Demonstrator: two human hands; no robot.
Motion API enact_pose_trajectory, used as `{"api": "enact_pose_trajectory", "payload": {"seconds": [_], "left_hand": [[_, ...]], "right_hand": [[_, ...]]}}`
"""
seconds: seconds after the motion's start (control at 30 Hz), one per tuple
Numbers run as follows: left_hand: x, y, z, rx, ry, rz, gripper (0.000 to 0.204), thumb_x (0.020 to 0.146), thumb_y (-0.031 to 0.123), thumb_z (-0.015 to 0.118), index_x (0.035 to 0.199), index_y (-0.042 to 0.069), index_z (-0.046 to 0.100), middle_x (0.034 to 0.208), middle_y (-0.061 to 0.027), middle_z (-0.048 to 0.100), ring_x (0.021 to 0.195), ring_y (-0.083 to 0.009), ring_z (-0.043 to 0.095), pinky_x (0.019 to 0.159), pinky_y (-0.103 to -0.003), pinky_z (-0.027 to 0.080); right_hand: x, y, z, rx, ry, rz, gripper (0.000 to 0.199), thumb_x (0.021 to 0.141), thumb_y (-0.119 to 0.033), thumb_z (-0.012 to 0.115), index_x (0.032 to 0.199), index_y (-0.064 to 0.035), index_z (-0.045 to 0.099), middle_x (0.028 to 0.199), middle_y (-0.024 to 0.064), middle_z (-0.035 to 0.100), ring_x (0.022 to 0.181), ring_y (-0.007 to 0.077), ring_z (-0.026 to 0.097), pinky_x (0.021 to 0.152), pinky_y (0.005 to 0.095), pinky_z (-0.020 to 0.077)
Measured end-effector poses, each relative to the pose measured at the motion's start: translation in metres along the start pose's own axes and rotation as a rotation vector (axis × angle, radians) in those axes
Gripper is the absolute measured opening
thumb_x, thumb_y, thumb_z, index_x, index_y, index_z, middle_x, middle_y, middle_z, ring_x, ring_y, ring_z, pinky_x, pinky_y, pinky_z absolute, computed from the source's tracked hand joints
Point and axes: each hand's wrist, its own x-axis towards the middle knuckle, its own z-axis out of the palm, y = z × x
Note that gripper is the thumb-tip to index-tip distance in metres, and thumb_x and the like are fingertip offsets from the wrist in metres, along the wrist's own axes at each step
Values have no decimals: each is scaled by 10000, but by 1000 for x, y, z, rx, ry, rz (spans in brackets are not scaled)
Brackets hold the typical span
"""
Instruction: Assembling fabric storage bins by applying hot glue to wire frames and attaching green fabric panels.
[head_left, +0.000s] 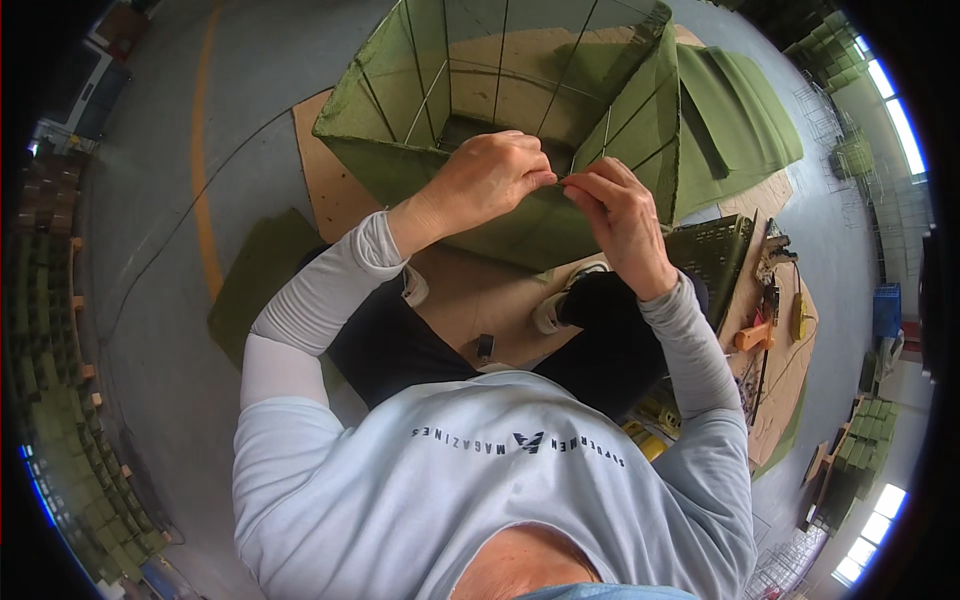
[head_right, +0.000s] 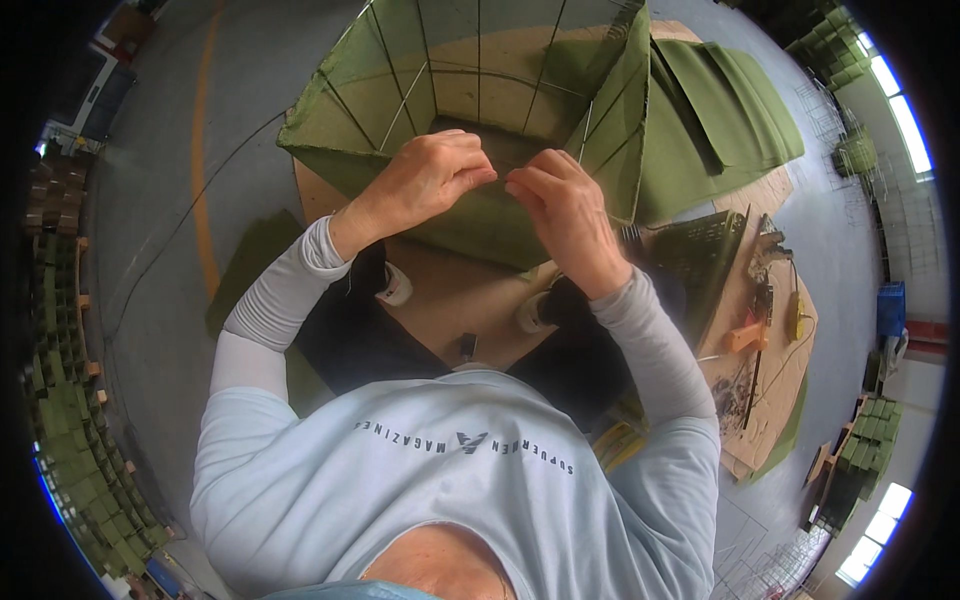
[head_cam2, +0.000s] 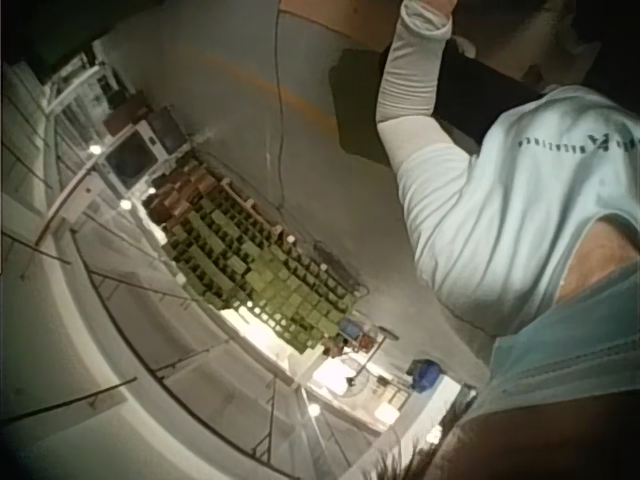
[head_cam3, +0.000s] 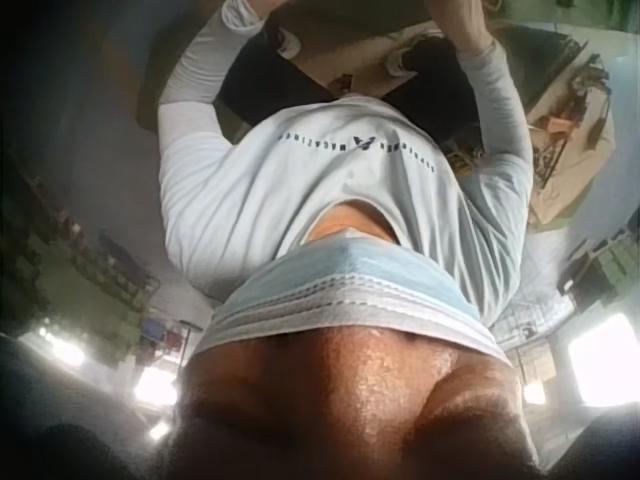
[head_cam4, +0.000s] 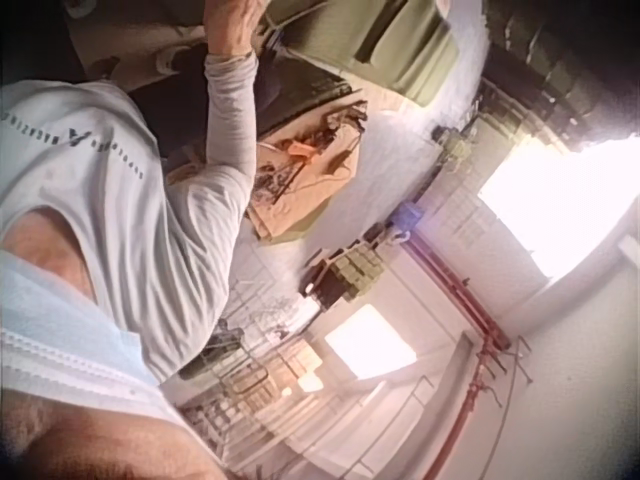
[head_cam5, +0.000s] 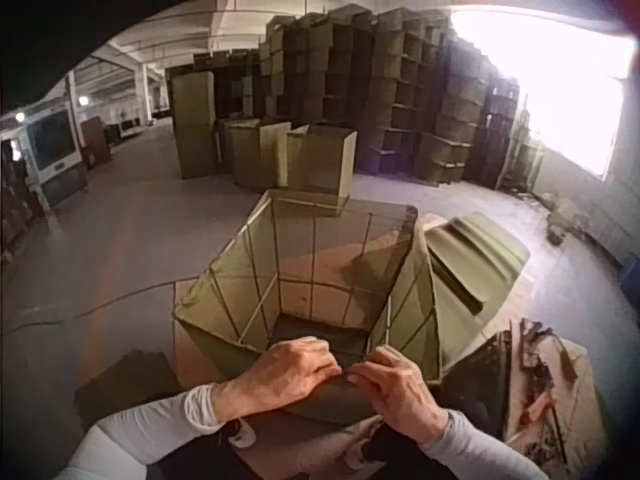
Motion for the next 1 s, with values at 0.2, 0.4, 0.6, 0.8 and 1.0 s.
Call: {"api": "enact_pose_trajectory", "payload": {"seconds": [0.2, 0.4, 0.6, 0.8, 1.0], "left_hand": [[1, 2, -4, 14, -24, -6, 165, 874, 154, 694, 861, -8, 668, 803, -112, 605, 777, -301, 595, 687, -404, 479], [-34, -4, -44, 273, 210, -19, 220, 780, 84, 774, 972, 0, 707, 868, -102, 648, 814, -289, 608, 695, -387, 495], [-31, -10, -44, 232, 119, -87, 154, 834, 134, 739, 818, -7, 678, 745, -87, 561, 731, -260, 542, 648, -388, 460], [-38, -7, -36, 159, 167, -27, 148, 854, 123, 722, 856, -11, 661, 769, -94, 559, 723, -260, 529, 643, -387, 433], [-50, 4, -43, 219, 81, -43, 145, 807, 61, 741, 813, -13, 617, 746, -96, 517, 703, -276, 510, 615, -391, 414]], "right_hand": [[1, 5, 0, 7, -14, 25, 98, 802, 9, 686, 898, -10, 682, 828, 131, 587, 797, 325, 589, 694, 404, 482], [7, 10, 0, 40, -74, 36, 63, 833, -51, 688, 862, -1, 665, 814, 146, 583, 795, 357, 594, 687, 440, 475], [6, 17, -15, 146, -124, 20, 78, 851, -66, 682, 890, 0, 678, 821, 140, 586, 804, 351, 593, 704, 431, 494], [-12, 11, -1, 21, 52, -104, 95, 806, 3, 673, 901, -2, 677, 832, 120, 568, 857, 310, 584, 697, 416, 496], [-18, -3, -4, 88, -43, -47, 150, 779, 36, 690, 925, 5, 670, 834, 111, 566, 810, 306, 575, 689, 399, 486]]}}
